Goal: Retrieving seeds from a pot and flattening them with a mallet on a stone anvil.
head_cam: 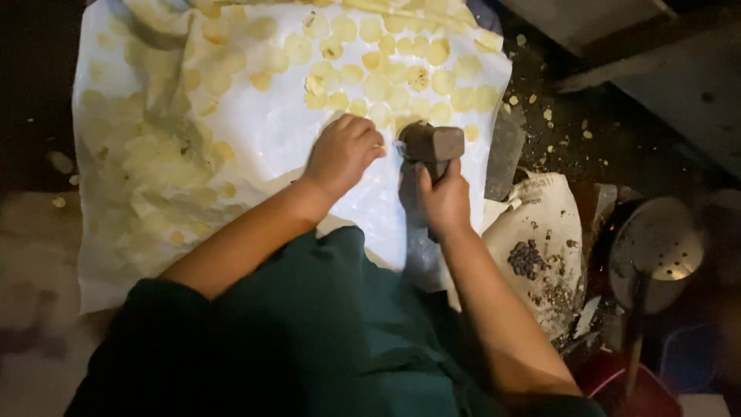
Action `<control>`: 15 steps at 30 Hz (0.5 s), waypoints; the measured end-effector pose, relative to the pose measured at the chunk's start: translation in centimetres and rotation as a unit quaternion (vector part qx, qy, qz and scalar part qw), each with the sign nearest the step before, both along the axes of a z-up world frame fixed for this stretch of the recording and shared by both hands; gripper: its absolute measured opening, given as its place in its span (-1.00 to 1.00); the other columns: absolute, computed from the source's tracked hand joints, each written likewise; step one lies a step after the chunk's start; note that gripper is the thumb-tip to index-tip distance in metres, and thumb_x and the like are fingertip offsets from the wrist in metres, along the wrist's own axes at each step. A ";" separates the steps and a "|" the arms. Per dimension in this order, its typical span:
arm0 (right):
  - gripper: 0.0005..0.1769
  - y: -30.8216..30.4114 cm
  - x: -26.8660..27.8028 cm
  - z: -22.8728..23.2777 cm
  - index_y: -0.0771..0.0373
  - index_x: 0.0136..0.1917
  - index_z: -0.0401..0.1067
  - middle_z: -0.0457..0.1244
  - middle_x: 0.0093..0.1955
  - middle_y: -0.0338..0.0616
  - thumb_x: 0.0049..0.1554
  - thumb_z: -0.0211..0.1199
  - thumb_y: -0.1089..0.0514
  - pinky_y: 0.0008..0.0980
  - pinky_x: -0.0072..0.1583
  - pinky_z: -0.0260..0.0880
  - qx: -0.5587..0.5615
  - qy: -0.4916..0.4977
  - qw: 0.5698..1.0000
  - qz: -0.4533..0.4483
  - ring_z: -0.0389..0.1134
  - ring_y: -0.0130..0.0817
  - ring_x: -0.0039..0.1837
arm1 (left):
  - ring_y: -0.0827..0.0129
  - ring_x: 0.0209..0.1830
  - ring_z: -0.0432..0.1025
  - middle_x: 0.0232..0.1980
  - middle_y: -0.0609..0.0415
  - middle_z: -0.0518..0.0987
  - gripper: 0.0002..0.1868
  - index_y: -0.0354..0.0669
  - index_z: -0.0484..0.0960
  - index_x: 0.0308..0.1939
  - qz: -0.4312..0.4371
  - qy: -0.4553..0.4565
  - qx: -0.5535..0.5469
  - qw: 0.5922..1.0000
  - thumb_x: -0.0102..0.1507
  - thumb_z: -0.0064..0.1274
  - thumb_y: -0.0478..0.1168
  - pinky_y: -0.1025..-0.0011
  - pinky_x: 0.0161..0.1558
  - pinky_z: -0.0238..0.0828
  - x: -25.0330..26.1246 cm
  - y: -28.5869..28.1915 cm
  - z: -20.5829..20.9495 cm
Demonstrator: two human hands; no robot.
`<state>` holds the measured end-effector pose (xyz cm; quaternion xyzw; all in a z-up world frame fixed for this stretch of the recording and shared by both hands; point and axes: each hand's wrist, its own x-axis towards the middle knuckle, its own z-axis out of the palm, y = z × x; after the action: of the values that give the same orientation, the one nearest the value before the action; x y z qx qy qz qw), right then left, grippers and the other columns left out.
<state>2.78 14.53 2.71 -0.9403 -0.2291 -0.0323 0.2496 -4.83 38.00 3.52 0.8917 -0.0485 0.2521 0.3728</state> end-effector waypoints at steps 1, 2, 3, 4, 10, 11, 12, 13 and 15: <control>-0.34 0.4 0.2 2.0 0.50 0.32 0.31 0.36 -0.26 0.31 0.14 0.42 0.03 -0.03 -0.19 0.42 0.001 -0.002 1.000 -0.002 0.41 0.22 -0.22 | 0.05 0.01 0.42 -0.12 0.03 0.55 -0.85 -0.17 0.64 -0.23 -0.002 -0.002 0.001 1.000 0.19 0.28 -0.23 0.15 0.06 0.37 0.4 -0.7 -0.3; -0.49 0.8 0.5 4.0 0.43 0.16 0.33 0.35 -0.31 0.17 0.17 0.39 0.01 -0.13 -0.25 0.40 0.028 0.115 0.992 -0.036 0.40 0.00 -0.31 | 0.08 0.01 0.42 -0.11 0.05 0.55 -0.86 -0.12 0.66 -0.23 0.000 0.007 0.006 1.000 0.18 0.27 -0.22 0.15 0.06 0.35 0.9 -1.3 -0.6; -0.61 1.1 0.6 6.0 0.35 0.00 0.34 0.33 -0.36 0.03 0.20 0.36 -0.02 -0.24 -0.31 0.38 0.052 0.234 0.968 -0.070 0.38 -0.22 -0.41 | 0.11 0.00 0.42 -0.11 0.08 0.56 -0.88 -0.07 0.68 -0.24 0.000 0.019 0.008 1.000 0.17 0.26 -0.20 0.15 0.05 0.34 1.2 -2.1 -1.1; -0.61 1.2 0.3 8.2 0.35 0.00 0.34 0.33 -0.36 0.03 0.20 0.36 -0.02 -0.24 -0.31 0.38 0.050 0.234 0.968 -0.073 0.38 -0.22 -0.41 | 0.11 0.00 0.42 -0.11 0.08 0.56 -0.88 -0.07 0.68 -0.24 -0.003 0.019 0.006 1.000 0.17 0.26 -0.20 0.15 0.05 0.34 1.4 -2.1 -0.9; -0.79 0.3 -3.3 12.3 0.31 0.05 0.34 0.25 -0.31 -0.17 0.36 0.20 0.11 -0.38 -0.32 0.31 0.315 0.145 0.938 -0.019 0.29 -0.44 -0.37 | 0.08 -0.02 0.42 -0.13 0.04 0.55 -0.88 -0.08 0.68 -0.25 0.040 0.027 0.036 0.998 0.17 0.22 -0.18 0.12 0.01 0.31 1.1 -2.3 -1.0; -0.78 0.2 -3.5 11.0 0.34 0.07 0.39 0.28 -0.31 -0.09 0.35 0.15 0.11 -0.31 -0.24 0.36 0.268 0.084 0.959 -0.018 0.34 -0.33 -0.32 | 0.08 0.02 0.42 -0.09 0.03 0.54 -0.88 -0.09 0.66 -0.21 0.025 0.024 0.048 0.998 0.19 0.19 -0.21 0.14 0.06 0.32 1.2 -1.9 -1.6; -0.74 0.1 -3.8 9.6 0.38 0.09 0.45 0.32 -0.31 -0.01 0.33 0.10 0.12 -0.25 -0.17 0.41 0.221 0.023 0.975 -0.018 0.38 -0.23 -0.27 | 0.08 0.06 0.42 -0.06 0.01 0.53 -0.88 -0.10 0.65 -0.18 0.011 0.020 0.060 0.998 0.21 0.16 -0.23 0.15 0.10 0.33 1.2 -1.6 -2.3; -0.74 0.2 -3.1 6.1 0.38 0.09 0.45 0.32 -0.31 -0.01 0.33 0.10 0.12 -0.25 -0.17 0.41 0.222 0.021 0.975 -0.014 0.38 -0.23 -0.27 | 0.08 0.06 0.42 -0.06 0.01 0.53 -0.88 -0.10 0.65 -0.18 0.015 0.018 0.061 0.998 0.21 0.16 -0.23 0.15 0.10 0.33 1.0 -0.8 -2.2; -0.51 -0.1 -2.4 -1.2 0.50 0.18 0.37 0.38 -0.16 0.33 0.17 0.31 0.05 0.00 -0.06 0.46 0.033 0.041 0.999 -0.009 0.45 0.23 -0.10 | 0.03 0.08 0.41 -0.03 -0.04 0.52 -0.90 -0.16 0.64 -0.10 0.056 0.089 0.060 0.993 0.31 0.12 -0.26 0.14 0.12 0.35 -0.1 0.3 -2.3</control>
<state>0.41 14.45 1.50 -0.9339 -0.2094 -0.0034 0.2898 -4.92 38.34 1.22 0.9324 0.0194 0.1891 0.3073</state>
